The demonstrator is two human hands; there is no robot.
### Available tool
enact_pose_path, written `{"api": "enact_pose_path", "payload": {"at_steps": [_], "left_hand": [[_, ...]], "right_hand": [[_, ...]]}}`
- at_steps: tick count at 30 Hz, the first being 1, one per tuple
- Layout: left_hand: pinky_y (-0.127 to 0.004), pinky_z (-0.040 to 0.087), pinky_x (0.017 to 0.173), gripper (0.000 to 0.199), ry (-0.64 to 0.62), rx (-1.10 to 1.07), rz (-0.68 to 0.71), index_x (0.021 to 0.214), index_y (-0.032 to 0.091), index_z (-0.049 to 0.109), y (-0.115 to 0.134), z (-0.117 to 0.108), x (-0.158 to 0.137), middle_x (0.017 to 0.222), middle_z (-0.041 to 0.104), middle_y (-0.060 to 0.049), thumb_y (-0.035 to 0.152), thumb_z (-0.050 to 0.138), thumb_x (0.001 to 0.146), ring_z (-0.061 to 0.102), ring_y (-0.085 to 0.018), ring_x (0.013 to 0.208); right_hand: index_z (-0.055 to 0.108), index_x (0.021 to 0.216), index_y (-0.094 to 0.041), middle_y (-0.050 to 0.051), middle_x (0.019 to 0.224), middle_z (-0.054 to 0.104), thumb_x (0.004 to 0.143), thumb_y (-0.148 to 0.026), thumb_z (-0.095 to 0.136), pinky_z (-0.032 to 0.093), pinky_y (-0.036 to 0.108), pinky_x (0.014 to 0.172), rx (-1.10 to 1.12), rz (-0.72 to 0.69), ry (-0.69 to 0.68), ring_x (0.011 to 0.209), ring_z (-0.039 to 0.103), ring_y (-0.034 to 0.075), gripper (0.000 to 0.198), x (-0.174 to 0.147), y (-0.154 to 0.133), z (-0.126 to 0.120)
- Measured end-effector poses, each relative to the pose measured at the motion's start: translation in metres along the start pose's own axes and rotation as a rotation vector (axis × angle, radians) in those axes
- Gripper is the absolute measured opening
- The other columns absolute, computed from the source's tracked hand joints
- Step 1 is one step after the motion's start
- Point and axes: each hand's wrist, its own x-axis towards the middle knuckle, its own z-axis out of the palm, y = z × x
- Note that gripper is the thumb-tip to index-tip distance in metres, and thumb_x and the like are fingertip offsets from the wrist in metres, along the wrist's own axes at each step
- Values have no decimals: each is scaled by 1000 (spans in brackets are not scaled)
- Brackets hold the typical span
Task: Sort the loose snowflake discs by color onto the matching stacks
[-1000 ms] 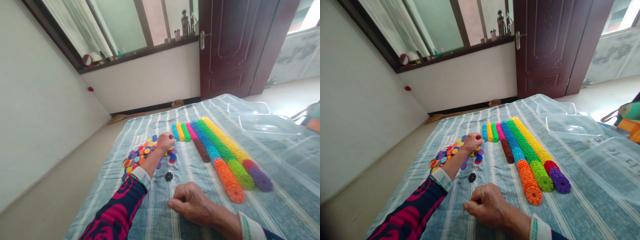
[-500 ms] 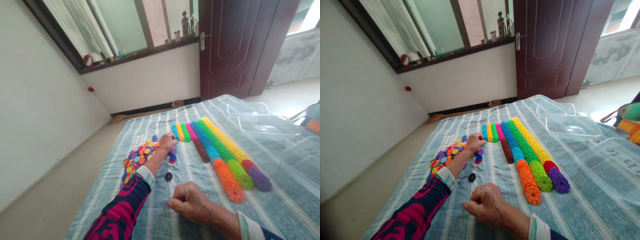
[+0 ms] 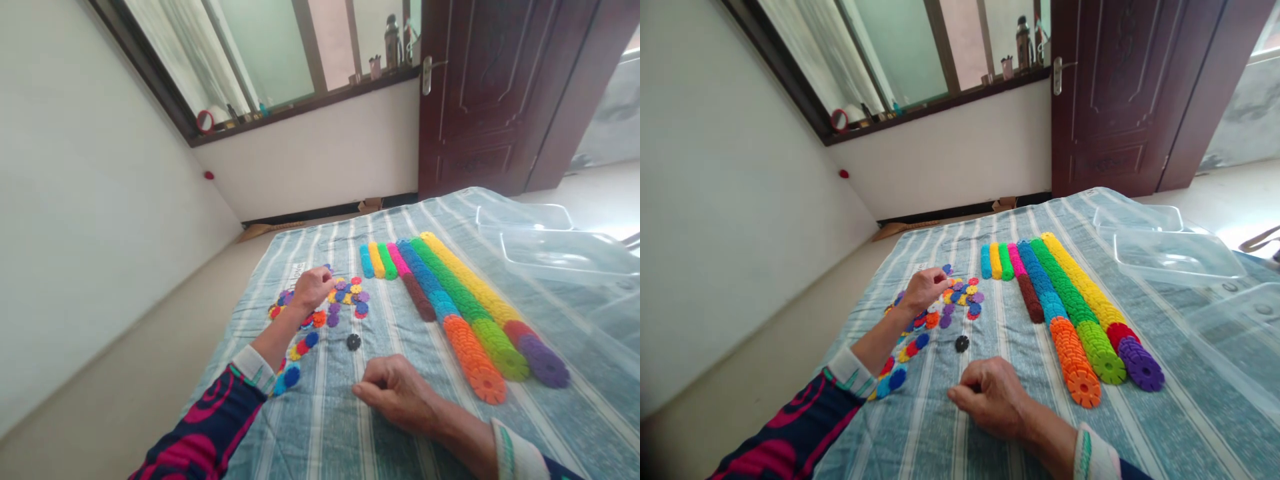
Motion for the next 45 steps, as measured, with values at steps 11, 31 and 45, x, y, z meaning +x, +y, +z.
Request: {"api": "enact_pose_path", "payload": {"at_steps": [11, 31, 45], "left_hand": [[-25, 33, 58, 14, -287, 115, -224, 61, 19, 60, -81, -61, -97, 60, 59, 2, 29, 54, 69, 53, -15, 61], [-25, 38, 57, 14, -199, -155, -299, 59, 20, 60, -74, -53, -106, 56, 57, 4, 33, 58, 62, 52, -14, 57], [-24, 43, 62, 11, -56, -363, -58, 62, 18, 65, 13, -7, -22, 59, 61, 3, 26, 59, 68, 55, -13, 61]], "right_hand": [[35, 53, -20, -4, 55, 38, 83, -35, 53, 27, 26, 54, -6, -9, -31, 54, 36, 10, 37, -4, 2, -2], [37, 53, -19, -6, 55, 38, 83, -26, 58, 27, 25, 53, -31, -6, -30, 54, 37, 8, 37, -3, 1, -2], [36, 51, -19, -6, 53, 34, 79, -22, 60, 22, 24, 49, 4, 8, -29, 51, 33, 7, 37, 2, 0, 0]]}}
